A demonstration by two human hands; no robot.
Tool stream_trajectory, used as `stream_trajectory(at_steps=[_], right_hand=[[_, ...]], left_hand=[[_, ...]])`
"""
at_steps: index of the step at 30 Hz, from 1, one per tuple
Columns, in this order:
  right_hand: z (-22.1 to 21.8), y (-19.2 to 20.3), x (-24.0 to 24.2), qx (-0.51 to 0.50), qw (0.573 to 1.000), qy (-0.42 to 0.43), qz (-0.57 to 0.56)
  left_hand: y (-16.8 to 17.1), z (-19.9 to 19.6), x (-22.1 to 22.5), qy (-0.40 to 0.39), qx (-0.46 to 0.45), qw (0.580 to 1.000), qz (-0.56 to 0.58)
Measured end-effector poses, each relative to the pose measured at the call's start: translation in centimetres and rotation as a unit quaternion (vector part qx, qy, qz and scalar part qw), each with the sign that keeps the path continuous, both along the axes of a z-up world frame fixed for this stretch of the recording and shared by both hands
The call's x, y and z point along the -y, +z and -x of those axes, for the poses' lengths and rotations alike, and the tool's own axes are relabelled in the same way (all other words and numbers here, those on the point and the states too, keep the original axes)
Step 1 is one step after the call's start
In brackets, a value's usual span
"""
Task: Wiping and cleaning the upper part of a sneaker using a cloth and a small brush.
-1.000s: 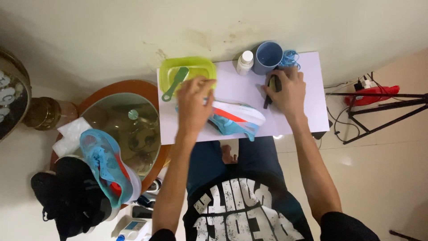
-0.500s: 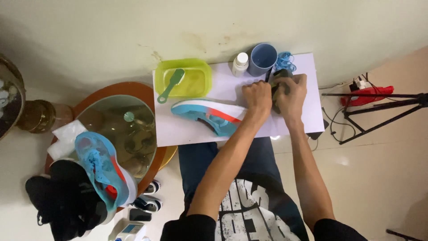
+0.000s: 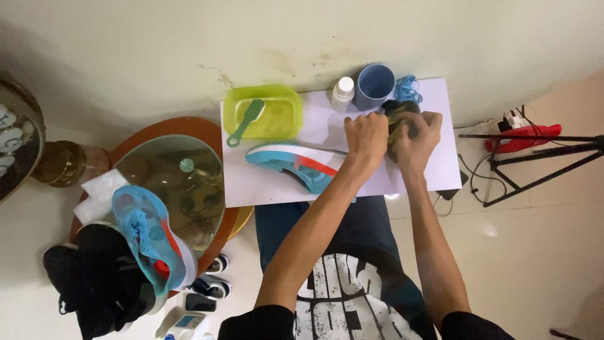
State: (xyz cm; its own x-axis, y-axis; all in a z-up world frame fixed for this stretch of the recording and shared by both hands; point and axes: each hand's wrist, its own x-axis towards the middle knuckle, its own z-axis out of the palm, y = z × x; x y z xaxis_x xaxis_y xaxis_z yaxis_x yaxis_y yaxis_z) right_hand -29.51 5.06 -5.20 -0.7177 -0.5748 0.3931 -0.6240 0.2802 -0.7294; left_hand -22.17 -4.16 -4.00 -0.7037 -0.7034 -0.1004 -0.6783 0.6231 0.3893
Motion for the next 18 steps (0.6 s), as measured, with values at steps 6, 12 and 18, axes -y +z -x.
stream_trajectory(at_steps=[6,12,18], right_hand=[[-0.7,-0.1,0.5,-0.018,1.0,-0.006,0.0],[-4.2,4.2,0.8,-0.091,0.995,0.029,0.034],[-7.3,4.6,4.1,0.019,0.969,0.245,0.038]], left_hand=[[6.0,-5.3,0.4,0.025,-0.006,0.999,-0.041],[8.9,-15.1,2.6,0.114,-0.067,0.986,-0.103],[10.9,-23.6,5.1,0.248,-0.111,0.958,-0.093]])
